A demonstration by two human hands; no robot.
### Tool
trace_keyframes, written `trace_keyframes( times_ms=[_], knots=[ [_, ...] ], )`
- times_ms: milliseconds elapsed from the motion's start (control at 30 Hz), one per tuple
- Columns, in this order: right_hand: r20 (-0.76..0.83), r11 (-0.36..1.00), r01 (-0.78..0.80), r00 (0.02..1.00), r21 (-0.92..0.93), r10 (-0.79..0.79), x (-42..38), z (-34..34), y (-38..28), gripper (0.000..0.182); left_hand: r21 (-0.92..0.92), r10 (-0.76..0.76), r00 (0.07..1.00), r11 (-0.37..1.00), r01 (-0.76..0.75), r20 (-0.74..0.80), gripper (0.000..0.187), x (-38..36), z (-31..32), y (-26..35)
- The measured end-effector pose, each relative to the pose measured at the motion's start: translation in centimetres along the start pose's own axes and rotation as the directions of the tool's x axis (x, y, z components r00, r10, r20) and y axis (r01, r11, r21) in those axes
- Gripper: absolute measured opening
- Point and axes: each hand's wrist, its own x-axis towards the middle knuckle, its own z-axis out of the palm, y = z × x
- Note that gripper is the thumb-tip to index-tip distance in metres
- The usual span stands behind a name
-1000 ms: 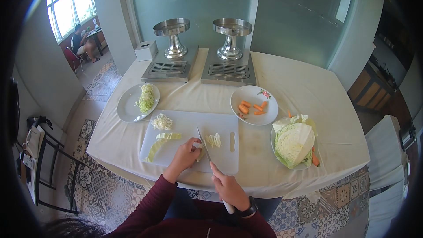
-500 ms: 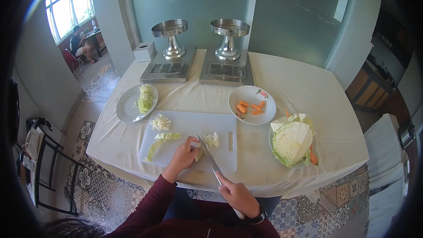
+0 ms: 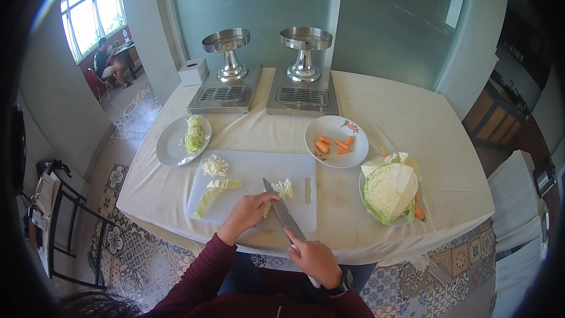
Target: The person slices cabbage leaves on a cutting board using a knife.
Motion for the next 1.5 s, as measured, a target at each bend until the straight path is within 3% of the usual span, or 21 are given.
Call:
trace_keyframes(
  times_ms=[33,233,433,567,667,767,1167,1500],
  knots=[
    [-0.006,1.0,0.007,1.0,0.0,-0.007,0.0,0.1,0.0,0.057,0.008,0.061,0.998,0.998,-0.061,-0.029,0.033,0.0,0.2,-0.4],
    [-0.013,0.996,0.014,1.0,0.089,-0.013,-0.4,0.3,0.1,0.057,0.068,-0.04,0.999,0.997,0.038,0.026,0.039,-0.2,-0.4,0.6],
    [0.053,0.964,-0.046,0.998,0.26,0.034,-1.0,-0.7,0.0,0.057,-0.17,-0.265,0.964,0.951,0.258,-0.02,0.035,-0.4,-0.7,-0.4],
    [0.11,0.935,-0.105,0.991,0.339,0.071,-1.3,-1.5,-0.5,0.057,-0.194,-0.235,0.97,0.957,0.218,-0.068,0.029,-0.8,-0.1,-1.1],
    [-0.003,0.926,0.063,0.998,0.372,-0.067,-1.6,-0.2,1.7,0.056,-0.165,-0.19,0.979,0.97,0.176,-0.075,0.027,-0.7,0.0,-1.5],
    [0.199,0.808,-0.215,0.972,0.548,0.124,-1.9,-1.5,0.3,0.056,-0.192,-0.196,0.978,0.965,0.179,-0.072,0.025,-0.7,-0.1,-1.4],
    [0.155,0.833,-0.131,0.986,0.538,0.055,-1.4,-0.9,-1.5,0.056,-0.178,-0.253,0.964,0.955,0.235,-0.081,0.02,-0.5,-0.3,-0.1],
    [0.038,0.922,0.01,0.999,0.386,-0.026,-0.9,1.0,-0.4,0.056,-0.177,-0.287,0.957,0.945,0.277,-0.035,0.019,-0.3,-0.6,0.3]
  ],
)
